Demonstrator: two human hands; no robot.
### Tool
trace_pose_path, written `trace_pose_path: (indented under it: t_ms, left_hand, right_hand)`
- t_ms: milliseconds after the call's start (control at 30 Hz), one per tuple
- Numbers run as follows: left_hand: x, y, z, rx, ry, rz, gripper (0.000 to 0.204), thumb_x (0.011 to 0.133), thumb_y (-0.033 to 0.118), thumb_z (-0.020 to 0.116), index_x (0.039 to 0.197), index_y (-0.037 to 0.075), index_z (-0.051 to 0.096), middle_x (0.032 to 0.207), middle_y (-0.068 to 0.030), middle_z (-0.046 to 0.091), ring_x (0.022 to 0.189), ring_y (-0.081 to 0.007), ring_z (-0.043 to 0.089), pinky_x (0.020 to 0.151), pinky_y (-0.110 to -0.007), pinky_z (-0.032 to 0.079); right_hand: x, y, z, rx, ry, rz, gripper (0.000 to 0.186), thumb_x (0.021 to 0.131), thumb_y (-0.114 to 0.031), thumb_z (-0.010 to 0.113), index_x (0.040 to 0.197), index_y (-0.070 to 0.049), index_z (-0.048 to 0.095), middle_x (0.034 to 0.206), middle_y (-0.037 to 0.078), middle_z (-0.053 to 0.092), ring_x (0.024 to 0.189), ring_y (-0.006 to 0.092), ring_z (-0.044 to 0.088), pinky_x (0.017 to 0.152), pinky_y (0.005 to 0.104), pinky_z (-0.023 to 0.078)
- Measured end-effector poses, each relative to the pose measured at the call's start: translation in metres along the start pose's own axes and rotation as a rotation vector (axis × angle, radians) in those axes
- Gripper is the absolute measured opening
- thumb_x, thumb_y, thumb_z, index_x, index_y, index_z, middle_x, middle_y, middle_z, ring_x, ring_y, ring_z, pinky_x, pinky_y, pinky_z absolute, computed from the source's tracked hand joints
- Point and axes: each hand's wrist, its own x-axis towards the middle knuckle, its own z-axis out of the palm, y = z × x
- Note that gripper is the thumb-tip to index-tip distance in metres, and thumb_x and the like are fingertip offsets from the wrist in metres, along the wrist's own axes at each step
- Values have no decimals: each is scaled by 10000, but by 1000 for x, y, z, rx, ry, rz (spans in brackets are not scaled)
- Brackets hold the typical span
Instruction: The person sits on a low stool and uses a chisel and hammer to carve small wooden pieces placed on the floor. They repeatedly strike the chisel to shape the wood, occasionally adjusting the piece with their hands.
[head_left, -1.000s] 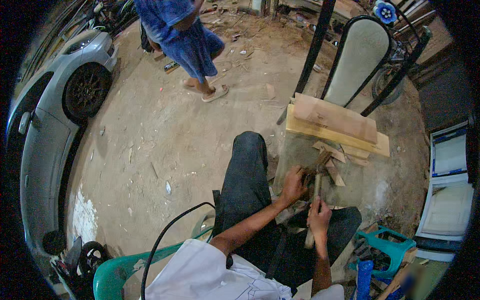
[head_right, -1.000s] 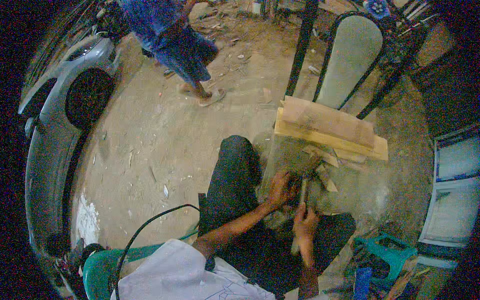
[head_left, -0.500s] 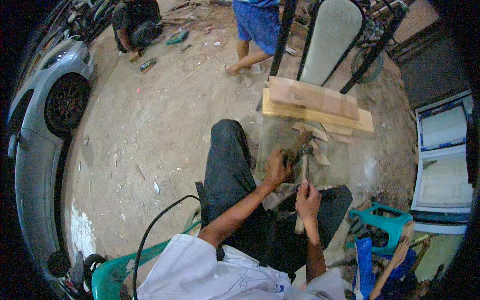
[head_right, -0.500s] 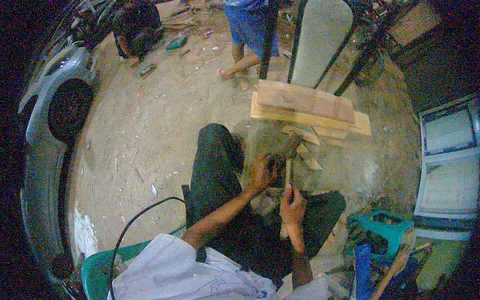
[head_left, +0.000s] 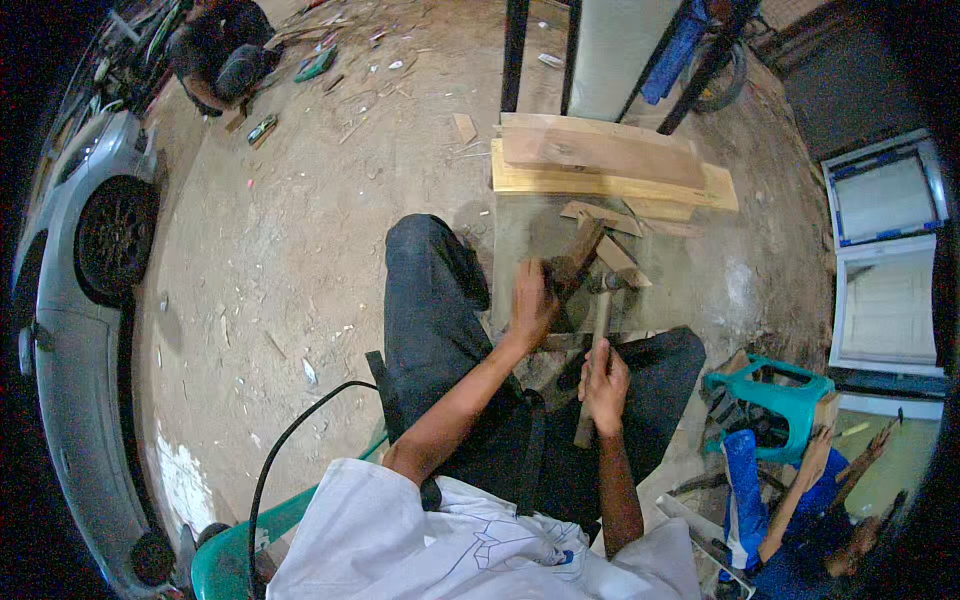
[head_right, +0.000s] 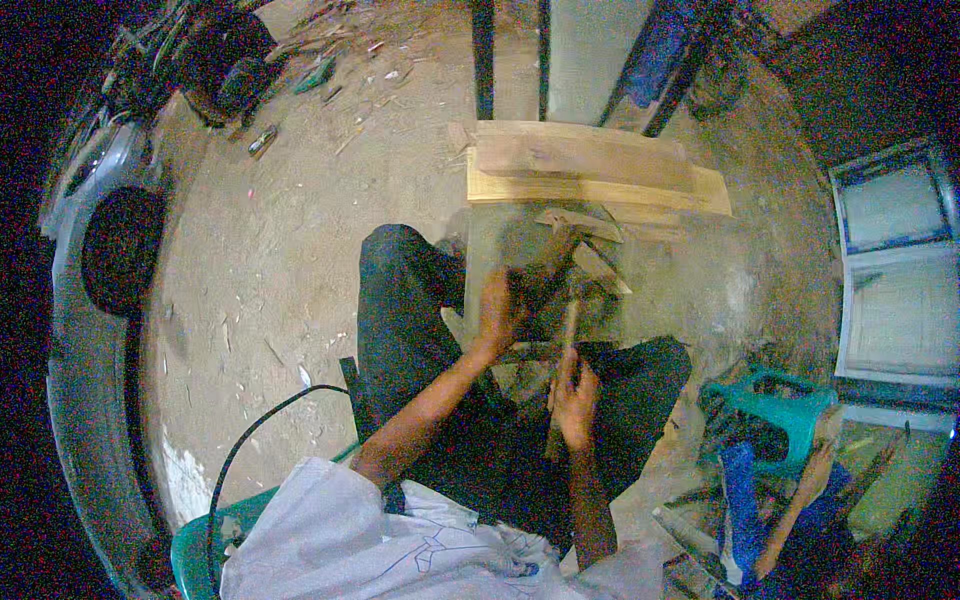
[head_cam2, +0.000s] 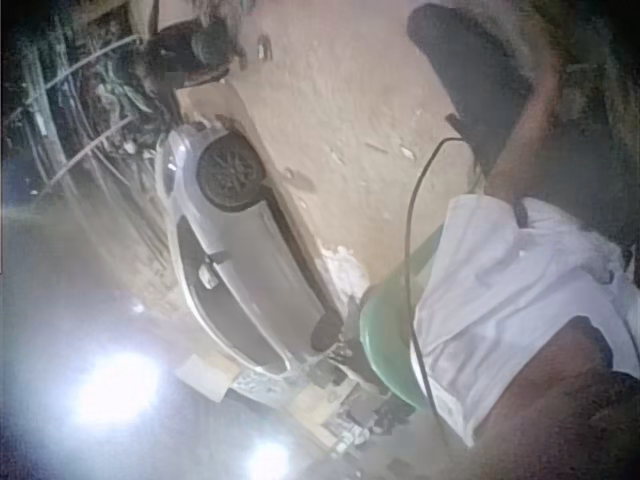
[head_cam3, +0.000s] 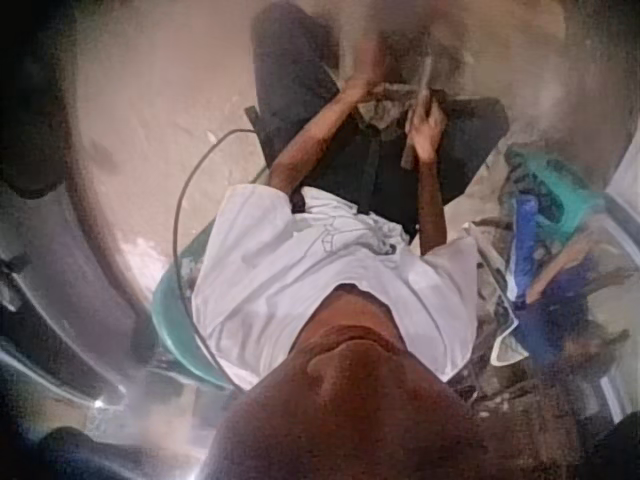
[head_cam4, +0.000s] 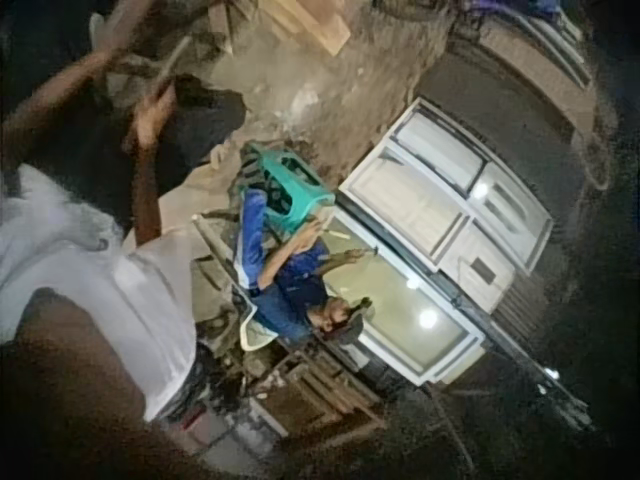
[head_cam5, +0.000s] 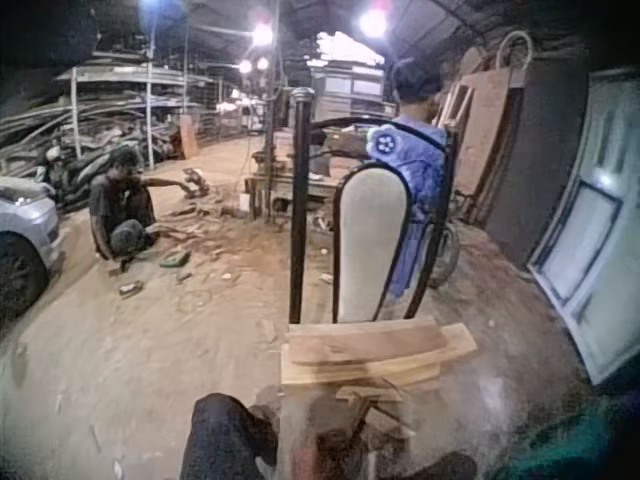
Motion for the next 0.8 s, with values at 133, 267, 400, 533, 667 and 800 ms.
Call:
trace_pose_path:
  t_ms: [133,267,400,533,667,800]
  left_hand:
    - [2,-6,-5,-60,-74,61,309,719,-64,595,1024,-39,554,974,-243,517,924,-450,493,805,-485,427]
    - [1,3,-12,8,-93,44,294,725,-44,618,1018,-30,613,949,-222,526,935,-429,501,810,-470,438]
    - [3,2,-6,127,-39,47,222,753,-22,626,974,-30,609,938,-212,521,920,-417,503,785,-470,438]
    - [5,-1,-7,102,-28,132,148,802,6,620,944,-28,597,949,-211,510,905,-413,495,775,-466,433]
    - [6,-2,-4,161,-12,145,157,813,9,617,962,-27,584,957,-210,503,904,-411,485,781,-466,427]
    - [3,-6,-3,102,-25,139,192,779,-23,612,968,-24,577,963,-205,497,911,-411,480,777,-468,425]
  right_hand:
    - [4,-11,1,20,-25,-10,438,1032,-413,416,854,-31,537,580,3,456,407,93,441,366,261,374]
    - [4,-7,0,7,-12,23,446,1029,-413,421,833,-31,540,567,3,456,390,97,440,367,264,377]
    - [7,-3,1,-19,-4,-41,458,1031,-410,417,799,-35,540,553,5,455,377,100,438,365,264,374]
    - [8,-3,-1,-11,-23,-55,458,1031,-405,417,775,-42,528,544,5,450,373,100,438,363,261,370]
    - [8,-6,1,2,-42,-53,460,1034,-401,410,761,-46,515,544,5,447,369,101,427,363,260,369]
    - [12,0,1,-1,-69,-66,450,1039,-398,398,782,-48,517,567,3,459,377,97,423,364,258,366]
